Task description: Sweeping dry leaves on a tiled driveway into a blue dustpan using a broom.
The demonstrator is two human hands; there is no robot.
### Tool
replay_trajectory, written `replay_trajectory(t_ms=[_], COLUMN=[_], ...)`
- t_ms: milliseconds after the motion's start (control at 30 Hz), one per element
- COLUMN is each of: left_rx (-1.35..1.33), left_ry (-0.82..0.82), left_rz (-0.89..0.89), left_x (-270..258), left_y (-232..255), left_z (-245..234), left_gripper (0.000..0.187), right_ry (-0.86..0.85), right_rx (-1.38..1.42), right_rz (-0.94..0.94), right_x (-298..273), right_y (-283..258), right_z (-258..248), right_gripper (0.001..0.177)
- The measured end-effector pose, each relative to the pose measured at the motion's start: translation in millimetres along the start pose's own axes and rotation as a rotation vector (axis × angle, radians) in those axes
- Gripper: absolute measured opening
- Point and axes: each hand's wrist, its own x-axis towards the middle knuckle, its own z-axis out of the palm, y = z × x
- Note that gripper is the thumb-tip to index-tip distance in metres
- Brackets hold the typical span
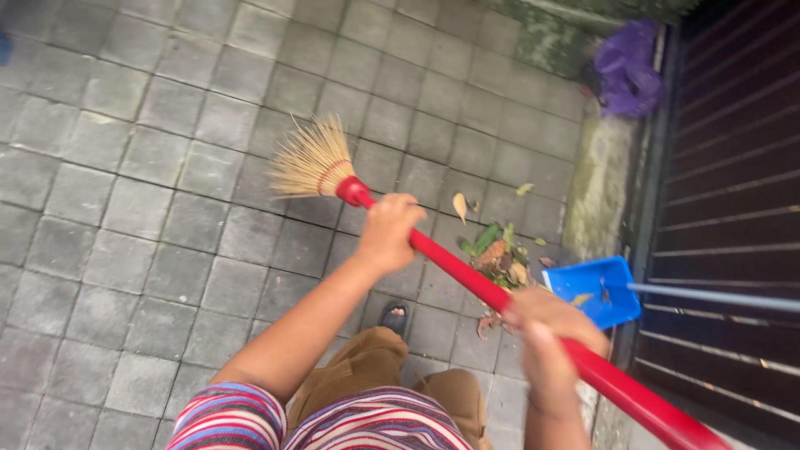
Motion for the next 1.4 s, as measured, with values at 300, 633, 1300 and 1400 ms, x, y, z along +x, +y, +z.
replay_trajectory(t_ms=[300, 633, 1300, 1400], left_rx=[-0.415, -0.551, -1.042, -0.858], left_ry=[0.080, -0.437, 0.426, 0.699], left_rz=[-0.176, -0.332, -0.936, -0.464], left_x=[-15.4, 116.6, 81.7, 32.5], left_y=[-76.1, 21.4, -288.3, -300.2], left_z=[70.0, 9.8, -237.2, -286.1], left_gripper=[0.052, 0.015, 0.055, 0.026], right_ry=[-0.351, -0.046, -0.945, -1.136], right_rx=[-0.354, -0.461, -0.275, -0.282], right_rz=[0.207, 0.138, 0.242, 0.255], right_x=[66.4, 144.9, 216.7, 184.4], right_y=[31.3, 45.1, 316.6, 361.7], right_z=[81.3, 49.1, 420.6, 460.3], right_gripper=[0.025, 0.032, 0.067, 0.023])
